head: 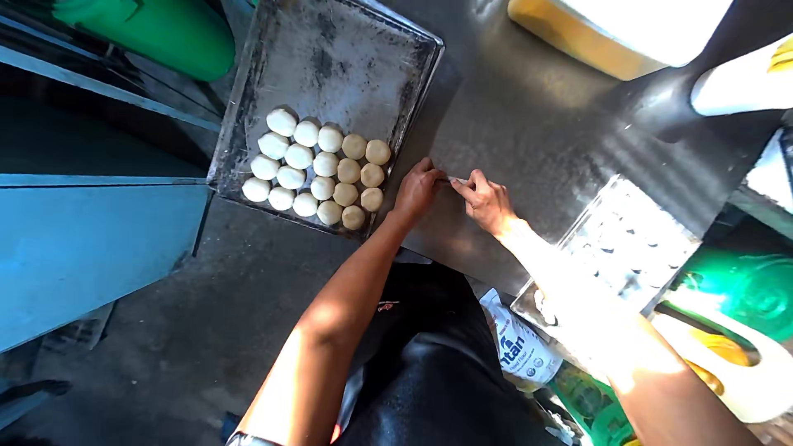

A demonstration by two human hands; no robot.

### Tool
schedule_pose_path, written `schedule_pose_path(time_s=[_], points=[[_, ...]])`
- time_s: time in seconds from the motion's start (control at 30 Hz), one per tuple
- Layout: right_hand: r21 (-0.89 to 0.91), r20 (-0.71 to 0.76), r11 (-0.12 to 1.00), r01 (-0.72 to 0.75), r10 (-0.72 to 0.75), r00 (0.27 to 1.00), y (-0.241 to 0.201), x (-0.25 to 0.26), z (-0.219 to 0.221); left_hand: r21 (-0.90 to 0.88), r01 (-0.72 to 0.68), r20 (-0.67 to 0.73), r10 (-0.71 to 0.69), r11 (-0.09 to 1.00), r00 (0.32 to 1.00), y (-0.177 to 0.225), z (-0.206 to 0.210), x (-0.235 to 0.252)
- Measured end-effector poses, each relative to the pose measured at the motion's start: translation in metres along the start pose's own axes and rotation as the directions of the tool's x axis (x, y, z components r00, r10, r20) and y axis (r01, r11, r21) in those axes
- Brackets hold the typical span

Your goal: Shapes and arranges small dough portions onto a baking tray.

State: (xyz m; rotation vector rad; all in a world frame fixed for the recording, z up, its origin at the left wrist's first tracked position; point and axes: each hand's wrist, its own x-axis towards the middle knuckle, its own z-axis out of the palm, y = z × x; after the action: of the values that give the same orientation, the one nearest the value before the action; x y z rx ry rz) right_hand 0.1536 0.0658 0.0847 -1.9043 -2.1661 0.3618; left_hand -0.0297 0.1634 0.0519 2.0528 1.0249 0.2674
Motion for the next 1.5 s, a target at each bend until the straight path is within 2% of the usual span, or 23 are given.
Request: schedule_pose_path(time_s=[0.2,0.4,0.53,0.67,0.73,0.8,0.87,0.93,1.0,1.03,1.1,1.13,1.23,1.33,1.37,1.43,1.5], points=[[-0.013,0.089,0.998,-0.059,0.06,0.994,0.013,-0.007,-0.019,0.024,0.013,0.011,-0.013,1.0,1.0,0.003,-0.002,0.003],[-0.048,0.037,0.998,-0.038,0.039,0.999,0.038,-0.031,-0.025,-0.002,0.001,-0.025,-0.001,1.0,1.0,0.004,-0.002,0.002],[-0.04,0.047,0.997,-0.073,0.075,0.996,0.048,-0.045,-0.027,0.02,0.002,-0.03,-0.002,1.0,1.0,0.004,-0.001,0.002],[-0.016,-0.038,0.994,-0.105,0.104,0.994,0.05,-0.056,-0.027,0.014,0.03,-0.009,-0.03,0.999,1.0,0.008,-0.003,0.005],[0.057,-0.101,0.984,-0.167,0.173,0.98,0.046,-0.058,-0.029,0.019,0.079,0.014,-0.08,0.997,0.997,0.015,-0.006,0.007],[0.159,-0.162,0.942,-0.297,0.321,0.933,0.041,-0.055,-0.028,0.061,0.126,0.04,-0.128,0.99,0.991,0.024,-0.007,0.009],[0.236,-0.255,0.882,-0.409,0.462,0.849,0.042,-0.051,-0.021,0.116,0.157,0.033,-0.162,0.981,0.986,0.033,-0.003,0.011],[0.214,-0.313,0.828,-0.518,0.561,0.767,0.046,-0.052,-0.013,0.159,0.185,0.04,-0.194,0.97,0.98,0.044,0.001,0.013],[0.243,-0.333,0.772,-0.588,0.635,0.697,0.036,-0.054,-0.015,0.13,0.151,0.037,-0.157,0.98,0.987,0.058,-0.003,0.009],[0.302,-0.327,0.743,-0.598,0.669,0.667,0.023,-0.057,-0.018,0.072,0.094,0.042,-0.097,0.993,0.994,0.067,-0.009,0.003],[0.521,-0.248,0.624,-0.582,0.764,0.596,-0.003,-0.066,-0.018,-0.051,-0.005,0.121,0.012,0.999,0.993,0.084,-0.009,0.001],[0.657,-0.146,0.509,-0.557,0.81,0.568,-0.012,-0.072,-0.013,-0.105,-0.023,0.18,0.042,0.994,0.983,0.096,-0.003,0.001],[0.926,0.009,0.185,-0.329,0.86,0.511,-0.022,-0.098,-0.006,-0.182,-0.078,0.285,0.128,0.98,0.95,0.138,0.027,-0.004],[0.973,-0.01,0.104,-0.204,0.909,0.416,-0.016,-0.137,-0.018,-0.215,-0.147,0.273,0.204,0.966,0.94,0.179,0.056,-0.012],[0.984,0.032,0.036,-0.173,0.927,0.373,-0.014,-0.152,-0.027,-0.24,-0.149,0.282,0.216,0.959,0.935,0.191,0.066,-0.013],[0.977,0.214,-0.204,-0.066,0.926,0.31,-0.004,-0.187,-0.05,-0.313,-0.123,0.334,0.231,0.942,0.914,0.214,0.09,-0.014],[0.914,0.319,-0.372,0.161,0.905,0.283,0.013,-0.222,-0.058,-0.377,-0.074,0.405,0.236,0.923,0.883,0.235,0.121,-0.014]])
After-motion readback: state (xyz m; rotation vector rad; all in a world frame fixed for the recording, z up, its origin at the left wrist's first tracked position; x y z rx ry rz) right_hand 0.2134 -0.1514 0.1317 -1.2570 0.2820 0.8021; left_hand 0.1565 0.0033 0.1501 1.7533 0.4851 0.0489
